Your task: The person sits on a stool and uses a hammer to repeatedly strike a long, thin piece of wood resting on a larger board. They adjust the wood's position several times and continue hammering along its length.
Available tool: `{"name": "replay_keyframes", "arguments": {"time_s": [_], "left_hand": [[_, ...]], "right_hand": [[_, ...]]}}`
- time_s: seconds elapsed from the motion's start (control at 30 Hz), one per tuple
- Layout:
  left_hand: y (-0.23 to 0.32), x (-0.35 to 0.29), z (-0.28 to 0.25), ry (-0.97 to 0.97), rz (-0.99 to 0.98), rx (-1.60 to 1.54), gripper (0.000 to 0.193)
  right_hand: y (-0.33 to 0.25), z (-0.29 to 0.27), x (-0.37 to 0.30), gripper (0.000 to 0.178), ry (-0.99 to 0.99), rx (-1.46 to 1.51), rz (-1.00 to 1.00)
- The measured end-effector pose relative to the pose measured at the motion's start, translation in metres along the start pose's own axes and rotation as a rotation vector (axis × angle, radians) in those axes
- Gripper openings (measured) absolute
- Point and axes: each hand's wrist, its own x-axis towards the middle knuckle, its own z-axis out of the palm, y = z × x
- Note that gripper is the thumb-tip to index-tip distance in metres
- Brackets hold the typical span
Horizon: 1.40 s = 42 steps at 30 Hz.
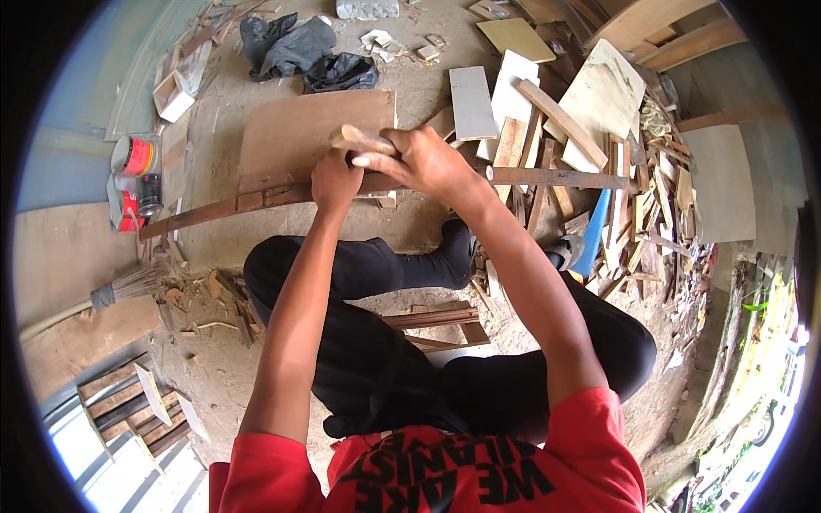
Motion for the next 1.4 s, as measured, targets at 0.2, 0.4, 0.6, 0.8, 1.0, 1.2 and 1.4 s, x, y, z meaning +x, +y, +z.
{"name": "replay_keyframes", "arguments": {"time_s": [0.2, 0.4, 0.6, 0.8, 1.0, 1.2, 1.4], "left_hand": [[0.001, 0.003, 0.007, -0.022, -0.054, 0.065, 0.032], [0.022, -0.004, -0.009, -0.095, -0.162, 0.018, 0.028], [0.013, -0.011, -0.012, 0.007, -0.154, -0.127, 0.027], [-0.004, -0.023, -0.003, 0.077, -0.101, -0.152, 0.027], [-0.008, -0.022, 0.000, 0.128, -0.071, -0.157, 0.027], [-0.004, -0.002, 0.015, 0.187, -0.046, -0.206, 0.026], [-0.024, 0.012, -0.016, 0.014, 0.115, 0.169, 0.025]], "right_hand": [[0.002, -0.003, -0.004, 0.057, -0.066, 0.086, -0.010], [-0.017, 0.004, 0.008, 0.049, -0.044, 0.120, -0.015], [-0.050, 0.053, 0.034, 0.046, -0.046, 0.102, -0.178], [-0.040, 0.116, 0.029, 0.045, 0.045, -0.343, -0.260], [-0.037, 0.116, 0.026, 0.044, -0.093, -0.442, -0.254], [-0.044, 0.052, 0.035, 0.048, 0.021, -0.033, -0.011], [-0.029, -0.010, 0.026, 0.048, 0.048, 0.215, -0.021]]}}
